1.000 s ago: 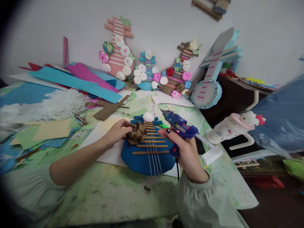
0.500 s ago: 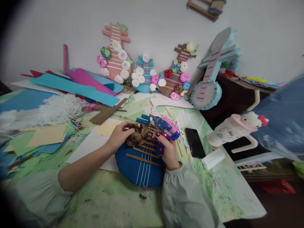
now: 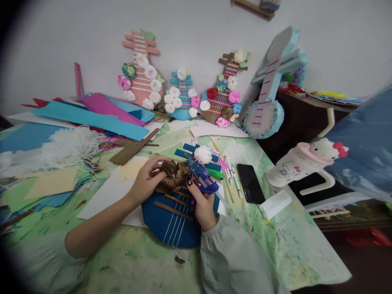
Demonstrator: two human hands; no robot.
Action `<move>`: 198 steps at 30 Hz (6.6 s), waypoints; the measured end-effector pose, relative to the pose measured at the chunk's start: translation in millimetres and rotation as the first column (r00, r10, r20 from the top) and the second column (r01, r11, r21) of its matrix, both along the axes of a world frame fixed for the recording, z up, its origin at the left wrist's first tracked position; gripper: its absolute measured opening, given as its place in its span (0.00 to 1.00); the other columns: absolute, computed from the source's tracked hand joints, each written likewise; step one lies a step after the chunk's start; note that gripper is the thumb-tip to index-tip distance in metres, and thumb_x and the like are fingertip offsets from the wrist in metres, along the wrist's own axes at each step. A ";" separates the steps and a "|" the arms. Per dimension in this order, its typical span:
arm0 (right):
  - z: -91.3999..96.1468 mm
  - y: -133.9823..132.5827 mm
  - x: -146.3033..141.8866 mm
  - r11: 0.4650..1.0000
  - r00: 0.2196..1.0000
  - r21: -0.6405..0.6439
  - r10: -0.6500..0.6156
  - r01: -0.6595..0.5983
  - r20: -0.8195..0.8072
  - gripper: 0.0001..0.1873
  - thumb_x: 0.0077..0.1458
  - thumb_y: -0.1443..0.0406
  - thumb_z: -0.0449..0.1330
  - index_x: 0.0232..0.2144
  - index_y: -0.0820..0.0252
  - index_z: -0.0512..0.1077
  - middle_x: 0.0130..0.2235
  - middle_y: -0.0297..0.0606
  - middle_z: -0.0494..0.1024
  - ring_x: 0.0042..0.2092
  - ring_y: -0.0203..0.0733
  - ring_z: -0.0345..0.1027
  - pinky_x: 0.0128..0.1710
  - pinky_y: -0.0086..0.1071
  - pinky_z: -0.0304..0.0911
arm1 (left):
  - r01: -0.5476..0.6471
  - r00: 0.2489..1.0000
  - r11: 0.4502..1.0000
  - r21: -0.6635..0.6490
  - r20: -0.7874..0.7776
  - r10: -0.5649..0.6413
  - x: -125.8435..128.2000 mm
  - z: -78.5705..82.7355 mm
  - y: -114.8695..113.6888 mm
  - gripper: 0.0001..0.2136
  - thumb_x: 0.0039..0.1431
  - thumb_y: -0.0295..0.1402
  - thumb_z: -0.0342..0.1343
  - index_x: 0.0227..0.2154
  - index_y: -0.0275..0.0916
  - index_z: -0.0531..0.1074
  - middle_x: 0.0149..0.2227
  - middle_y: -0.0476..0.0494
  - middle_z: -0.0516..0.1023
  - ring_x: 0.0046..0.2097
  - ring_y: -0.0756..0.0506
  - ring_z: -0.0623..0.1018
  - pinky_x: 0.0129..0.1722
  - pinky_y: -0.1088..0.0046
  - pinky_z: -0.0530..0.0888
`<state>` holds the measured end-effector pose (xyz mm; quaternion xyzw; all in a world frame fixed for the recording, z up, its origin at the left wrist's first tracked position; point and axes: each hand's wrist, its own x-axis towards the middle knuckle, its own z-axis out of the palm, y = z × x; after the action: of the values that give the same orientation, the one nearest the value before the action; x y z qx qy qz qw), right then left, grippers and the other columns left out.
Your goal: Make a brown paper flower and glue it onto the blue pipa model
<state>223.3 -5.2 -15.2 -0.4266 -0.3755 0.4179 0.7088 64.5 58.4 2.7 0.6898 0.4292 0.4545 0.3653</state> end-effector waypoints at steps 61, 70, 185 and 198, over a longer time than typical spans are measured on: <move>92.8 -97.8 1.5 0.986 0.345 -0.158 0.164 -0.046 0.924 0.11 0.53 0.66 0.54 0.23 0.56 0.55 0.26 0.31 0.63 0.29 0.37 0.59 0.25 0.29 0.52 | -0.040 0.995 0.866 0.498 -0.059 0.080 -12.8 35.6 -54.6 0.11 0.43 0.15 0.54 0.27 0.37 0.71 0.39 0.43 0.73 0.43 0.48 0.75 0.43 0.75 0.71; 91.5 -103.9 3.0 0.997 0.321 -0.013 0.038 -0.081 0.946 0.06 0.53 0.69 0.55 0.27 0.56 0.61 0.27 0.32 0.66 0.31 0.39 0.63 0.29 0.31 0.60 | -0.044 0.996 0.862 0.505 -0.046 0.078 -12.5 35.4 -54.1 0.10 0.44 0.16 0.54 0.27 0.37 0.71 0.39 0.44 0.74 0.43 0.48 0.75 0.43 0.75 0.71; 15.9 -12.6 -10.5 0.981 0.604 -0.119 0.187 -0.152 0.774 0.28 0.49 0.64 0.61 0.54 0.56 0.61 0.43 0.40 0.70 0.45 0.45 0.67 0.47 0.40 0.65 | 0.360 0.919 0.933 0.013 -0.175 -0.352 -64.3 4.7 -5.8 0.07 0.44 0.23 0.57 0.28 0.37 0.66 0.48 0.36 0.67 0.52 0.41 0.70 0.40 0.71 0.78; 14.4 -14.7 -24.5 0.995 0.516 -0.098 0.099 -0.028 0.851 0.32 0.44 0.72 0.56 0.54 0.57 0.61 0.42 0.42 0.67 0.43 0.47 0.64 0.47 0.45 0.63 | 0.268 0.959 0.963 0.021 -0.098 -0.265 -63.0 -9.4 0.0 0.05 0.47 0.31 0.62 0.27 0.36 0.72 0.44 0.39 0.71 0.46 0.44 0.75 0.37 0.71 0.80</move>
<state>198.8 -19.9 -0.8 -0.5877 -0.6752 0.1934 0.4017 1.5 58.4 -6.8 0.7680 0.3414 0.3752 0.3909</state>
